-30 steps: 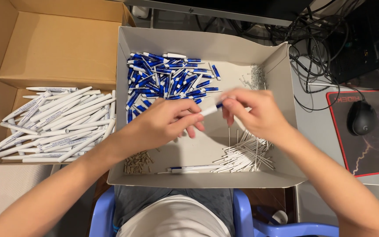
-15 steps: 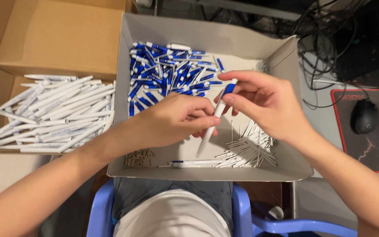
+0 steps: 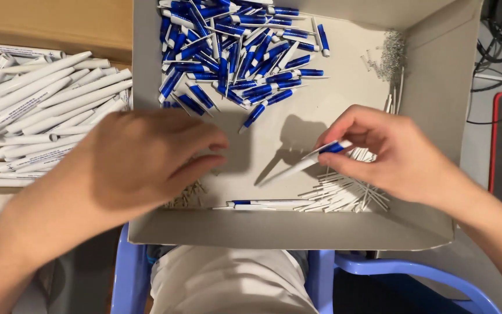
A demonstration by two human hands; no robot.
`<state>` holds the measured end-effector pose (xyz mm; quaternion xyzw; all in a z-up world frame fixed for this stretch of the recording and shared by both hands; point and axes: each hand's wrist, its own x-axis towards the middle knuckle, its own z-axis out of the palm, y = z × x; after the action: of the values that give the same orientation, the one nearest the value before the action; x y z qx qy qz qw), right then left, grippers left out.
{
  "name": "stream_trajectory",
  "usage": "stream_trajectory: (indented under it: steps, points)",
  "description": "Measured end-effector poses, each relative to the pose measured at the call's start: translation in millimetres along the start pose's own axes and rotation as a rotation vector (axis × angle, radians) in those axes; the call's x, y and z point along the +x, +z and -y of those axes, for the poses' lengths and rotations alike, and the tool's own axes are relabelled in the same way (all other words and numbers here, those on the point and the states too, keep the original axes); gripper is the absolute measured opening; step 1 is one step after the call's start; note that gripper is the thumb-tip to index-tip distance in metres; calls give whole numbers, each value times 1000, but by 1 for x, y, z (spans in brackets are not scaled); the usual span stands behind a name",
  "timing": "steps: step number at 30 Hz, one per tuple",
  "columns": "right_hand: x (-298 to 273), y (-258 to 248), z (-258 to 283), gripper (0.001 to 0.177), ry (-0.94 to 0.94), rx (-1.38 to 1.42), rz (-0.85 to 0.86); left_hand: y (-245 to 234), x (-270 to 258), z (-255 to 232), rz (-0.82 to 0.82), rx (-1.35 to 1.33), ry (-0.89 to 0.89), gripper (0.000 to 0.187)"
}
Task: Assembling pens by inserting ink refills into barrels and attaching caps.
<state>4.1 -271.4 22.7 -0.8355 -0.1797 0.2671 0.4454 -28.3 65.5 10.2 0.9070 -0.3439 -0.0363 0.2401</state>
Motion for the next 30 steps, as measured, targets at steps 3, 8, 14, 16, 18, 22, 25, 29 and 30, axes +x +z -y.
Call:
stream_trajectory:
  steps: [3, 8, 14, 16, 18, 22, 25, 29, 30]
  points:
    - [5, -7, 22, 23, -86, -39, -33, 5, 1, -7, 54, 75, -15, 13]
    - [22, -6, 34, 39, -343, -430, 55, 13, 3, -10, 104, 121, 22, 17]
    - [42, 37, 26, 54, -497, -413, 263, 0, -4, -14, 80, 191, 24, 13]
    - [50, 52, 29, 51, -502, -332, 291, -7, -8, -15, 96, 213, -4, 13]
    - [61, 65, 32, 26, 6, -503, 519, -12, -12, -14, 72, 188, -17, 10]
    - [65, 81, 13, 26, -226, -548, 531, -8, -18, -15, 48, 164, -1, 14]
    - [63, 86, 12, 27, -321, -452, 537, 2, -18, -16, 27, 271, 129, 28]
    - [58, 97, -6, 19, -380, -572, 500, 32, -9, -22, 290, 196, 151, 17]
    - [56, 100, -13, 27, -441, -622, 462, 38, -5, -26, 544, 208, 88, 23]
